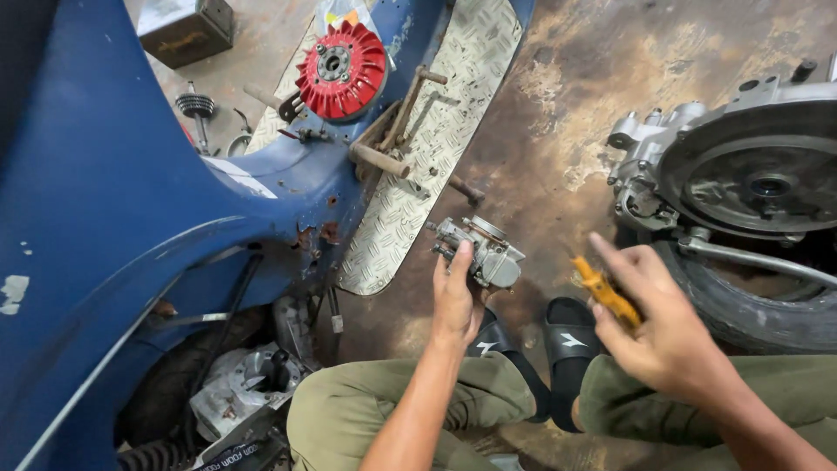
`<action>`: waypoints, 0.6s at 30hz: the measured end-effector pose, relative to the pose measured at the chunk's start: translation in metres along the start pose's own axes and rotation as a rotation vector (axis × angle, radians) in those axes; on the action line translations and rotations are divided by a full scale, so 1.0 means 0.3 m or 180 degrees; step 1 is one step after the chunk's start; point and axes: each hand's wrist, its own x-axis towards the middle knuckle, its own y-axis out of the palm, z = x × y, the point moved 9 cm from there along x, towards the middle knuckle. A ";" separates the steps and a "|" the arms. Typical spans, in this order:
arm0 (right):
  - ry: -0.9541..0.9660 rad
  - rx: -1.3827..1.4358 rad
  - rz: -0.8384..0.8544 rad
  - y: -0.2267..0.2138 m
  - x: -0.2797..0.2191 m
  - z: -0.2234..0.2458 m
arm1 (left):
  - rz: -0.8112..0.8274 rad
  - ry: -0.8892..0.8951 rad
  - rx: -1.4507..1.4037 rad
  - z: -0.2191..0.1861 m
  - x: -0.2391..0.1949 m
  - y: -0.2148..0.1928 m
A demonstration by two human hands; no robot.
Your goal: The person sits on the workshop floor repairing a motorcycle carburetor. They hammer a fitting into the carburetor body, unscrew components with a screwdriver, fit the carburetor onto the engine intake, and repeatedly turn and adjust small carburetor parts by hand while holding the assembly.
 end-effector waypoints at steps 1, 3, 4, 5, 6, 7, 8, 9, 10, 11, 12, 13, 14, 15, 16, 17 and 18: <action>0.0007 -0.0007 0.0008 0.002 -0.009 0.011 | -0.0005 -0.0007 -0.0009 -0.003 -0.006 0.007; -0.0003 0.0613 -0.0695 -0.061 -0.030 0.029 | -0.0034 -0.0019 0.0093 -0.010 -0.017 0.020; -0.0006 0.0602 -0.0686 -0.059 -0.032 0.042 | -0.0037 -0.0017 0.0079 -0.008 -0.017 0.017; -0.0261 0.0627 -0.0832 -0.075 -0.040 0.076 | -0.0004 -0.0019 0.0112 -0.004 -0.018 0.019; -0.0516 0.0651 -0.0977 -0.091 -0.050 0.109 | 0.0029 -0.0020 0.0145 0.001 -0.020 0.021; -0.0511 0.0642 -0.0972 -0.083 -0.053 0.092 | 0.0027 -0.0026 0.0136 0.003 -0.023 0.024; -0.0679 0.0601 -0.1060 -0.085 -0.063 0.090 | 0.0087 0.0019 0.0150 0.002 -0.026 0.033; -0.0842 0.0563 -0.1151 -0.085 -0.075 0.087 | 0.0145 0.0062 0.0169 0.001 -0.031 0.041; -0.0834 0.0559 -0.1147 -0.088 -0.075 0.092 | 0.0141 0.0053 0.0165 -0.004 -0.038 0.051; -0.0991 0.0327 -0.1221 -0.094 -0.080 0.116 | 0.0061 -0.0016 0.0282 -0.005 -0.043 0.053; -0.1148 0.0094 -0.1292 -0.099 -0.085 0.141 | -0.0018 -0.0086 0.0399 -0.007 -0.049 0.056; -0.1149 0.0093 -0.1290 -0.097 -0.087 0.138 | -0.0019 -0.0085 0.0397 0.001 -0.045 0.047; -0.1138 0.0067 -0.1298 -0.096 -0.090 0.134 | 0.0010 -0.0062 0.0339 0.007 -0.041 0.042; -0.1123 0.0039 -0.1308 -0.095 -0.093 0.130 | 0.0040 -0.0044 0.0281 0.014 -0.037 0.037; -0.1121 0.0036 -0.1310 -0.093 -0.092 0.128 | 0.0042 -0.0048 0.0280 0.014 -0.039 0.040; -0.1110 0.0060 -0.1321 -0.091 -0.092 0.125 | 0.0036 -0.0040 0.0323 0.013 -0.040 0.041; -0.1099 0.0085 -0.1333 -0.090 -0.092 0.122 | 0.0029 -0.0031 0.0366 0.012 -0.042 0.042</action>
